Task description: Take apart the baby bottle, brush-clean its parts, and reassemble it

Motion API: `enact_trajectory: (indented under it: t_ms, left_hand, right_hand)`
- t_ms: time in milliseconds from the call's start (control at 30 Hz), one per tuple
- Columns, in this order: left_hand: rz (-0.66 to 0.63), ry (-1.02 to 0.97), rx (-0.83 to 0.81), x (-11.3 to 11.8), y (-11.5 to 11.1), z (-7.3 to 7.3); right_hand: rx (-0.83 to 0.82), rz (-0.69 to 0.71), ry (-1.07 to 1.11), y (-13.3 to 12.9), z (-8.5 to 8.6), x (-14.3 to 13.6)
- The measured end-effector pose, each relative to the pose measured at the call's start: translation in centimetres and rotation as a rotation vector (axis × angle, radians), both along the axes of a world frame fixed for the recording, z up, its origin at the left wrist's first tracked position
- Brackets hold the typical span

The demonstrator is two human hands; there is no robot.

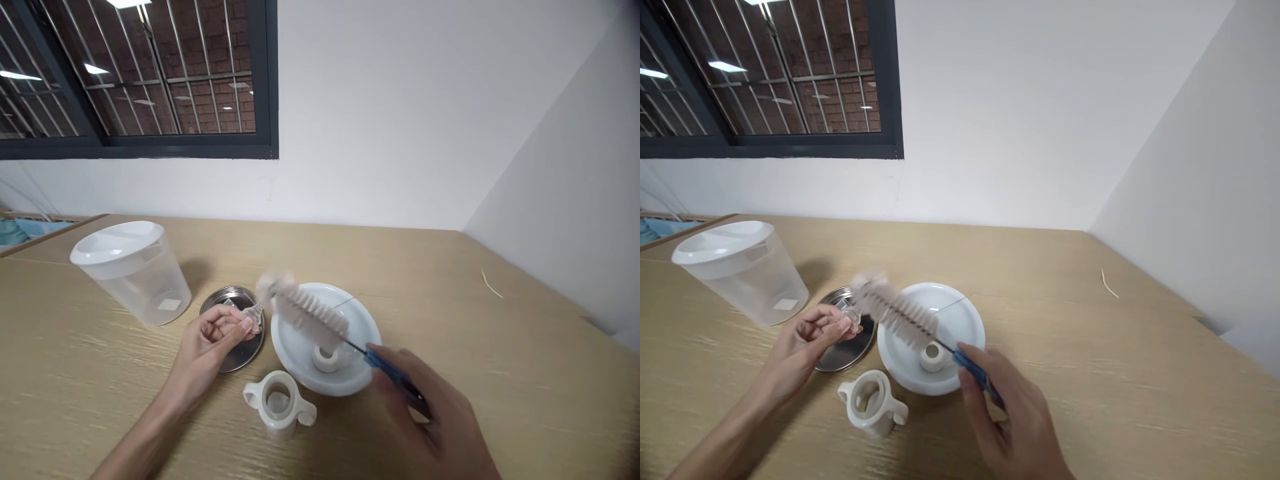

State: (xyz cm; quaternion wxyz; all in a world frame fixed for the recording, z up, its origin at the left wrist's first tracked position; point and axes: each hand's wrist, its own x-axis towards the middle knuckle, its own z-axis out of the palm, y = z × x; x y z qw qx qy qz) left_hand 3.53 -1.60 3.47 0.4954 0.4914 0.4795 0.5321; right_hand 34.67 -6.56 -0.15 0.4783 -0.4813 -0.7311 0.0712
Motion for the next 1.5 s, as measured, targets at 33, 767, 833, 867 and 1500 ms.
enact_trajectory:
  t_ms: [33, 767, 833, 867, 1500]
  left_hand:
    - [-0.003, 0.002, 0.004, 0.0, 0.0, 0.0]
    - [0.013, -0.320, -0.074, 0.3, -0.3, 0.4]
    - [0.010, -0.378, -0.141, 0.2, -0.1, 0.2]
    - [0.009, -0.407, -0.171, 0.2, 0.0, 0.2]
    - [0.029, -0.523, -0.281, 0.6, 0.1, 0.2]
  right_hand:
    - [0.009, 0.035, -0.020, 0.1, 0.0, 0.0]
    - [0.030, -0.094, -0.037, 0.1, 0.1, 0.5]
    - [0.029, -0.089, -0.035, 0.0, 0.2, 0.5]
    - [0.032, -0.086, -0.032, 0.0, 0.2, 0.4]
    - [0.094, -0.121, -0.022, -0.1, -0.1, -0.4]
